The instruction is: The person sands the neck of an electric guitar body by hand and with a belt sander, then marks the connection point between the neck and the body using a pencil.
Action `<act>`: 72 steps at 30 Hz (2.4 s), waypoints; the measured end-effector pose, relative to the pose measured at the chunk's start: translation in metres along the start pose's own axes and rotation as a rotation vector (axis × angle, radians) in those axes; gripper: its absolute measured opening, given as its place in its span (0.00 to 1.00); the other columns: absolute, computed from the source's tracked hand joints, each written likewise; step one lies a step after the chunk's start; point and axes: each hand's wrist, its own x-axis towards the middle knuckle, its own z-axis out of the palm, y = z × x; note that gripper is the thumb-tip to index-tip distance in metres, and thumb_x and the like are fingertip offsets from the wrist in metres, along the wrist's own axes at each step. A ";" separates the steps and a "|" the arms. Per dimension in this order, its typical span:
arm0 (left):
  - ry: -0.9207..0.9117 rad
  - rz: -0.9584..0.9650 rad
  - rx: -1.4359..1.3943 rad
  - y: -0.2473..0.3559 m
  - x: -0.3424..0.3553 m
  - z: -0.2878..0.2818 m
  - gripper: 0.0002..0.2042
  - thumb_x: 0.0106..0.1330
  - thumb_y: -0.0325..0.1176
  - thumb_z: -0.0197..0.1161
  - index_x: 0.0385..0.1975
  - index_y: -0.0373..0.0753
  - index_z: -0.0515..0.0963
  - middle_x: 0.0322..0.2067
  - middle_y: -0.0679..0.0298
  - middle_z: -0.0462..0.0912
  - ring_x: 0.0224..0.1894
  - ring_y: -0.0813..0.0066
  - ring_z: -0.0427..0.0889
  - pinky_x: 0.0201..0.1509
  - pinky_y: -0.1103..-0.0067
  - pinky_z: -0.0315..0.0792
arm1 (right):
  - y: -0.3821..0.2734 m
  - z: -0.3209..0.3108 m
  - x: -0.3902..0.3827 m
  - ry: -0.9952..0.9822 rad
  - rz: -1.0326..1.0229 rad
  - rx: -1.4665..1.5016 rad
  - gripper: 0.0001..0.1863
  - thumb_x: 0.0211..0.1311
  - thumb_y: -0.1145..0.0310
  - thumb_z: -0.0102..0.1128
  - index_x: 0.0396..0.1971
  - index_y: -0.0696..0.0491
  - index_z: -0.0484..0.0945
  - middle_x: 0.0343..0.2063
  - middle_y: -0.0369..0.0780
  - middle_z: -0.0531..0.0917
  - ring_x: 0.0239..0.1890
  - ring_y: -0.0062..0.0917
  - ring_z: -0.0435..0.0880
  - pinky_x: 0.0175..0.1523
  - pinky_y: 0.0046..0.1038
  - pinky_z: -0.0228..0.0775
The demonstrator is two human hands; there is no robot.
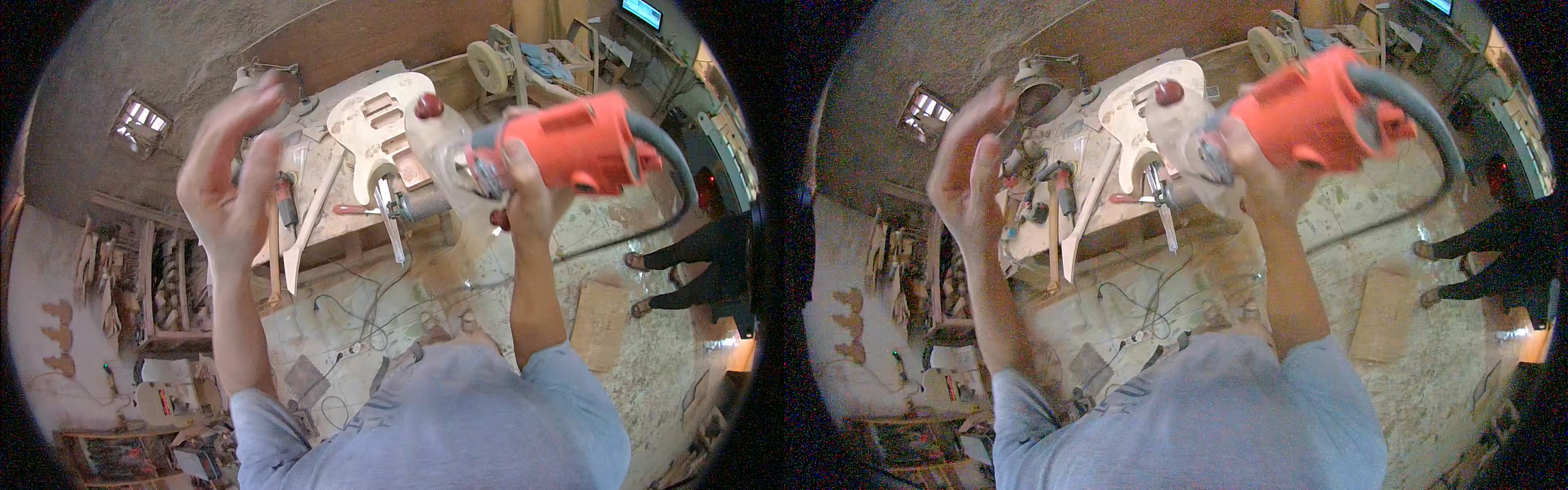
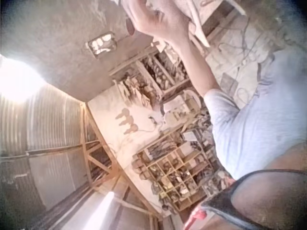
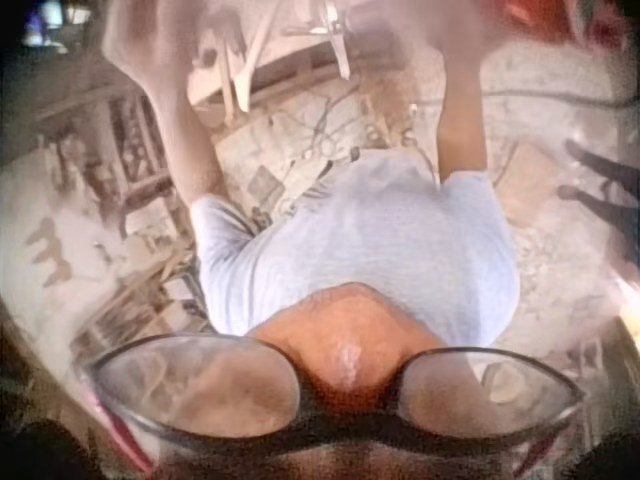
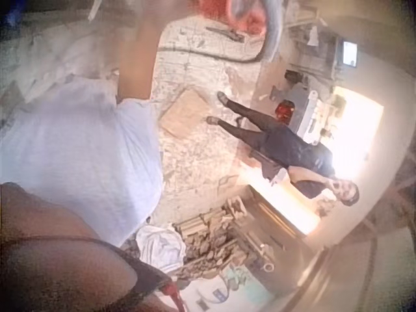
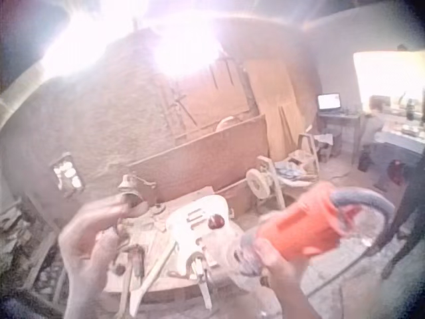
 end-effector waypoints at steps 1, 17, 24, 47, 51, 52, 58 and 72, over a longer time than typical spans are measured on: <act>0.073 -0.216 -0.047 -0.012 -0.026 0.000 0.13 0.75 0.30 0.59 0.51 0.30 0.82 0.50 0.53 0.86 0.54 0.66 0.84 0.62 0.72 0.74 | -0.005 -0.013 -0.009 0.011 0.002 0.007 0.34 0.51 0.75 0.76 0.58 0.54 0.69 0.50 0.39 0.78 0.50 0.26 0.81 0.54 0.31 0.80; 0.653 -1.517 -0.014 -0.072 -0.525 -0.048 0.15 0.76 0.37 0.58 0.43 0.28 0.81 0.40 0.57 0.86 0.39 0.73 0.85 0.46 0.78 0.80 | 0.117 0.033 -0.188 -0.799 0.082 -0.534 0.29 0.48 0.73 0.76 0.52 0.53 0.74 0.49 0.37 0.77 0.51 0.25 0.77 0.58 0.31 0.72; 0.758 -1.685 -0.090 -0.046 -0.625 -0.100 0.12 0.72 0.31 0.60 0.41 0.26 0.82 0.38 0.57 0.86 0.37 0.72 0.85 0.45 0.77 0.82 | 0.220 0.146 -0.232 -0.597 0.723 -0.279 0.22 0.53 0.65 0.76 0.46 0.54 0.79 0.38 0.37 0.84 0.36 0.23 0.85 0.46 0.29 0.79; 0.692 -2.405 -0.051 0.107 -0.742 -0.072 0.09 0.65 0.35 0.62 0.32 0.34 0.82 0.32 0.58 0.85 0.29 0.62 0.85 0.30 0.71 0.74 | 0.777 0.166 -0.092 -0.058 1.299 -0.367 0.17 0.57 0.56 0.71 0.37 0.52 0.78 0.26 0.38 0.82 0.26 0.28 0.84 0.35 0.34 0.80; 0.069 -2.213 0.608 -0.008 -0.649 -0.087 0.15 0.69 0.38 0.61 0.36 0.29 0.83 0.35 0.53 0.86 0.37 0.56 0.85 0.44 0.67 0.76 | 0.779 0.176 -0.081 -0.013 1.249 -0.359 0.17 0.56 0.60 0.72 0.38 0.53 0.78 0.26 0.38 0.83 0.24 0.27 0.84 0.34 0.33 0.81; 0.066 -2.062 0.644 -0.054 -0.595 -0.096 0.16 0.70 0.39 0.61 0.39 0.28 0.83 0.38 0.51 0.86 0.40 0.54 0.85 0.48 0.65 0.77 | 0.770 0.181 -0.078 0.018 1.232 -0.408 0.19 0.55 0.58 0.73 0.39 0.55 0.78 0.28 0.39 0.84 0.24 0.27 0.84 0.33 0.33 0.80; 0.174 -1.678 0.555 -0.230 -0.486 -0.093 0.31 0.64 0.44 0.71 0.60 0.29 0.73 0.51 0.45 0.82 0.54 0.48 0.81 0.59 0.61 0.73 | 0.785 0.198 -0.082 0.146 1.120 -0.397 0.30 0.55 0.48 0.75 0.41 0.62 0.80 0.35 0.44 0.84 0.29 0.30 0.85 0.36 0.33 0.80; -0.379 -1.886 0.131 -0.290 -0.444 -0.057 0.26 0.62 0.45 0.67 0.46 0.26 0.71 0.33 0.41 0.84 0.36 0.47 0.86 0.39 0.60 0.77 | 0.662 0.121 -0.124 -0.283 0.619 -0.981 0.21 0.62 0.54 0.67 0.37 0.60 0.82 0.35 0.45 0.86 0.34 0.28 0.85 0.42 0.33 0.75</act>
